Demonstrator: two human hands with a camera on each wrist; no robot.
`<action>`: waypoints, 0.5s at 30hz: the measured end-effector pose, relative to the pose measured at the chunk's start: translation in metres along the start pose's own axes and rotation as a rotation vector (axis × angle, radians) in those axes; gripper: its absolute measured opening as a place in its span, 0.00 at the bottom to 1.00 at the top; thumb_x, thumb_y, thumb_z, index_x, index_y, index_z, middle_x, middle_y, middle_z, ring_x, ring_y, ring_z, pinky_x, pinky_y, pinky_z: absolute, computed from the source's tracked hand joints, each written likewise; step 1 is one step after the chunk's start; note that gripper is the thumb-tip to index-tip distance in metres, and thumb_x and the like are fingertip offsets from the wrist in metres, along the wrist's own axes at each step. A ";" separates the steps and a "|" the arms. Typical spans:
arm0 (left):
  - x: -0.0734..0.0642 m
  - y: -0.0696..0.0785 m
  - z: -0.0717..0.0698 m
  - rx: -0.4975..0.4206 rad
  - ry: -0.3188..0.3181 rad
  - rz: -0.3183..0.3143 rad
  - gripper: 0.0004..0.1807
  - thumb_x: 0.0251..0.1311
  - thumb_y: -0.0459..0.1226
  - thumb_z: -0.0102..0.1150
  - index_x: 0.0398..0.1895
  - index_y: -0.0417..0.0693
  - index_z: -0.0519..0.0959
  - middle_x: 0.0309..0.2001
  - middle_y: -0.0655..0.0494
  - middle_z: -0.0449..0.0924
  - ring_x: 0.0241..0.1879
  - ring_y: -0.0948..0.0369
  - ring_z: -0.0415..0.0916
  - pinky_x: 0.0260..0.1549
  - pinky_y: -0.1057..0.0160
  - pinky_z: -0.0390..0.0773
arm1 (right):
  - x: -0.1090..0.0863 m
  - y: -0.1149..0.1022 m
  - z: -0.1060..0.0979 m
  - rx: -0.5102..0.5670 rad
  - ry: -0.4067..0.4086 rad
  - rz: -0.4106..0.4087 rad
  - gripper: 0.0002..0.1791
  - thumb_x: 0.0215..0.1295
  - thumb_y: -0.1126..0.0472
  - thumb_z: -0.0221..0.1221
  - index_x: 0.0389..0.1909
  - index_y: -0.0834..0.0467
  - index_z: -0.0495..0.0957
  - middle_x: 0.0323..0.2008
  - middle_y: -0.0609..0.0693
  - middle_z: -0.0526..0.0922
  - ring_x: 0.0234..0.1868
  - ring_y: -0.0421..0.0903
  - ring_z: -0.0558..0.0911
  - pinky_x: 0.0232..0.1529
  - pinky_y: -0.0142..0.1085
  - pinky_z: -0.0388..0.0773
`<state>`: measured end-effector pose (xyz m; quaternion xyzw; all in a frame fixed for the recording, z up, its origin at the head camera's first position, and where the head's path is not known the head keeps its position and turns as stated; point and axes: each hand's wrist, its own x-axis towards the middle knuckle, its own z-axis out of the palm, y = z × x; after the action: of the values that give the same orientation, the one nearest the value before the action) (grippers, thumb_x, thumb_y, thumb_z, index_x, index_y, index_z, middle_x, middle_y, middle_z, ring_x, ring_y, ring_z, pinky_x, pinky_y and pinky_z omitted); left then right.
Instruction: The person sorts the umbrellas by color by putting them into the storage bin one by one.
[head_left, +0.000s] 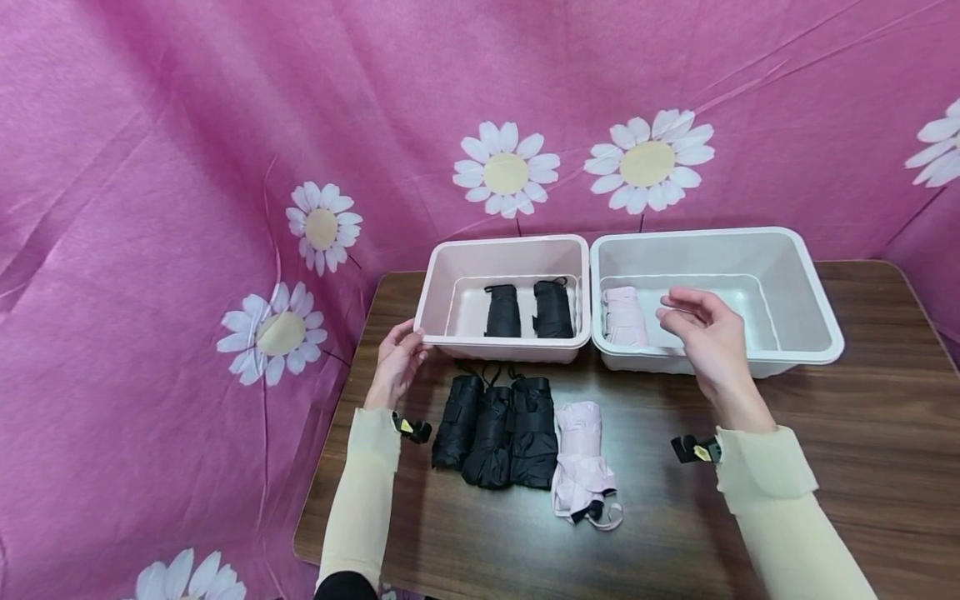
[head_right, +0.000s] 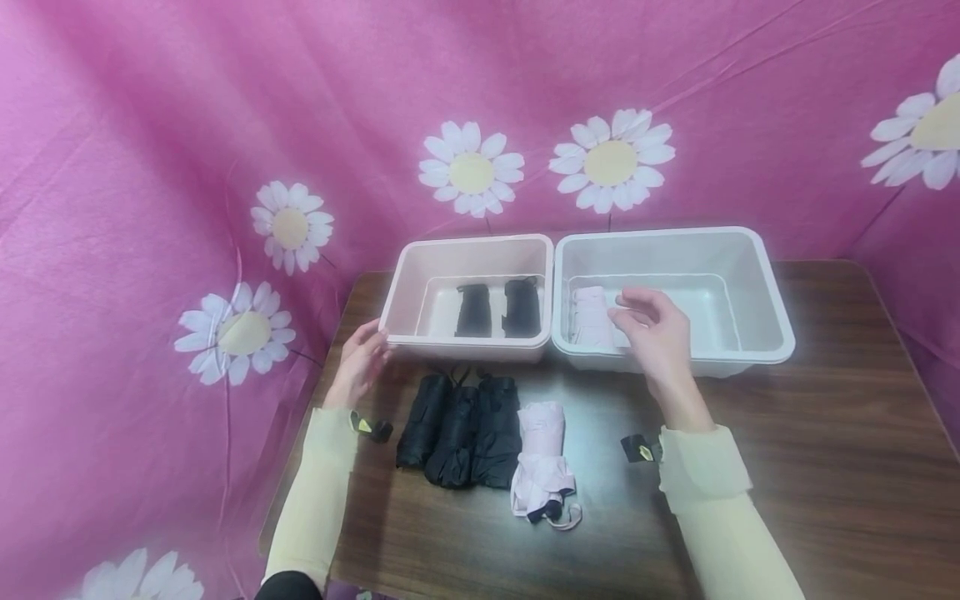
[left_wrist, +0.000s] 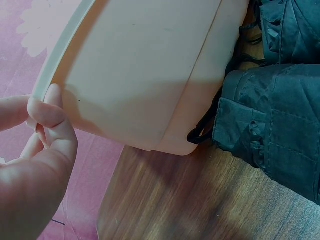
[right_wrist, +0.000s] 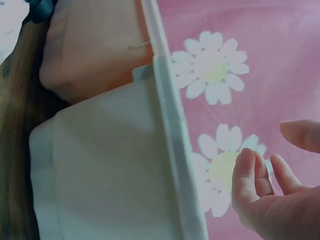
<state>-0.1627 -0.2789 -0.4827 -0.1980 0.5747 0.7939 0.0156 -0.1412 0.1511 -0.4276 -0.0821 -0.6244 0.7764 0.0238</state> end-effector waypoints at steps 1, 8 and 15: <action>0.000 0.000 0.000 0.001 -0.002 0.001 0.16 0.67 0.26 0.49 0.56 0.43 0.68 0.31 0.58 0.78 0.23 0.66 0.77 0.21 0.74 0.72 | -0.003 -0.002 0.000 0.029 -0.003 -0.011 0.14 0.59 0.72 0.61 0.43 0.54 0.76 0.36 0.40 0.83 0.35 0.31 0.83 0.37 0.19 0.79; 0.000 0.000 -0.001 -0.014 -0.009 0.001 0.14 0.66 0.26 0.49 0.53 0.44 0.68 0.30 0.57 0.78 0.22 0.65 0.77 0.21 0.74 0.72 | -0.028 -0.005 0.005 0.040 -0.050 -0.052 0.15 0.59 0.74 0.62 0.43 0.55 0.76 0.35 0.43 0.82 0.34 0.33 0.83 0.37 0.21 0.80; 0.001 0.000 -0.001 -0.040 0.014 -0.012 0.14 0.66 0.25 0.50 0.53 0.44 0.68 0.30 0.54 0.78 0.22 0.65 0.76 0.20 0.73 0.71 | -0.055 0.023 0.014 -0.394 -0.140 -0.045 0.19 0.62 0.66 0.62 0.53 0.64 0.71 0.39 0.44 0.80 0.36 0.29 0.80 0.40 0.21 0.78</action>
<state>-0.1636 -0.2798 -0.4836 -0.2073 0.5574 0.8038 0.0126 -0.0873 0.1248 -0.4418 -0.0171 -0.7660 0.6424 -0.0190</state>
